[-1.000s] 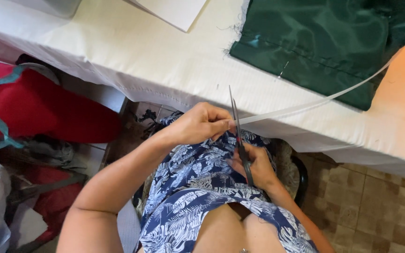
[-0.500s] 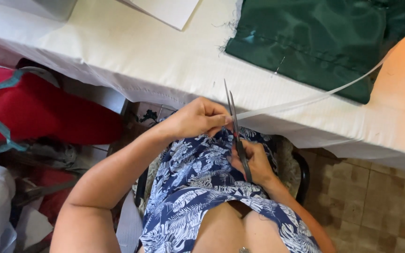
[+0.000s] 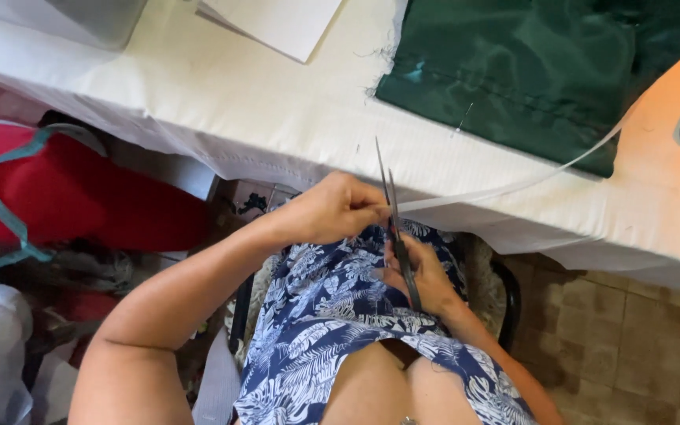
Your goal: Measuring, cutting, and inserting plastic boning into the channels of a green satin garment.
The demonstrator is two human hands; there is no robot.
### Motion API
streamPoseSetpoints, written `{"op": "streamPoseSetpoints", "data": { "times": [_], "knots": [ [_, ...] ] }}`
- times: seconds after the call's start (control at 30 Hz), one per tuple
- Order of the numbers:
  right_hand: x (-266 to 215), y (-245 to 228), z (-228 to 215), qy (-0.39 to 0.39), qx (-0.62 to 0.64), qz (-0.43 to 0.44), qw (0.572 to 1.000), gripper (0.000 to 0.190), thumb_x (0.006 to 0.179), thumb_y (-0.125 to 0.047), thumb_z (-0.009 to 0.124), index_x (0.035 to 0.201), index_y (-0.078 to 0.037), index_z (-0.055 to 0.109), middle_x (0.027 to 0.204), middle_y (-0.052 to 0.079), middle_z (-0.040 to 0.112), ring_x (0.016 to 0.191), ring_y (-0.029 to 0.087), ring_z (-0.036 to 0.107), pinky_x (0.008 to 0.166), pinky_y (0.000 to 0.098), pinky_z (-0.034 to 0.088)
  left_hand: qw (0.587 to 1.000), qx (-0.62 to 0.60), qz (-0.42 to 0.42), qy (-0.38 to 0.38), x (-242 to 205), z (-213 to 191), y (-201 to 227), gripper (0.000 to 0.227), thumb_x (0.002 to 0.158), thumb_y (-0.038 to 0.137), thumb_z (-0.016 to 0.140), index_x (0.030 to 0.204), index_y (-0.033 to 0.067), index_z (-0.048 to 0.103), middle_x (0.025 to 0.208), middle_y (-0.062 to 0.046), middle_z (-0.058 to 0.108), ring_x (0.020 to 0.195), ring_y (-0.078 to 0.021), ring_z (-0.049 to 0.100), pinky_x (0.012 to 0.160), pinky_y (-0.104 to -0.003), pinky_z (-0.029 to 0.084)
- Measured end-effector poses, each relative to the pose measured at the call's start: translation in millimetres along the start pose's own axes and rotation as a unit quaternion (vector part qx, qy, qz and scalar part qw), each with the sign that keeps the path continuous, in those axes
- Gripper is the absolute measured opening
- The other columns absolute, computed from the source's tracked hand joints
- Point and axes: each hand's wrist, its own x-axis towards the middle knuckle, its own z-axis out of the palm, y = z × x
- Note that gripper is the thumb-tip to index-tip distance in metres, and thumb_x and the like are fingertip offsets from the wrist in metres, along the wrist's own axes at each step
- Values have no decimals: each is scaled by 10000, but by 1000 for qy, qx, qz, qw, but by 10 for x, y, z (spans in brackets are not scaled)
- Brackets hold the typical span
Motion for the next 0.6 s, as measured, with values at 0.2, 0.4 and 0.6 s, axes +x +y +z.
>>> {"op": "streamPoseSetpoints", "data": {
  "times": [0.2,0.4,0.6],
  "knots": [
    [-78,388,-139,-7,14,6,1000,237,752,-116,867,854,-46,664,544,-5,601,550,79,593,579,210,473,994,-89,-50,-29,-64,-25,130,218,933,133,566,873,119,775,482,-7,577,481,-88,501,512,-214,434],
    [10,399,-120,-8,11,-44,999,254,740,-160,881,747,-43,656,484,22,579,497,82,565,502,209,445,952,-293,-75,-52,-40,-9,7,228,962,115,578,896,-16,754,451,-66,496,360,-58,350,363,-165,275],
    [11,11,-32,4,-3,-4,1000,200,741,-115,860,791,-60,675,540,0,600,550,73,570,552,219,465,996,-79,-21,-19,-69,-51,60,229,983,111,571,918,42,780,481,-41,587,403,-96,443,433,-212,351]
  ]
}}
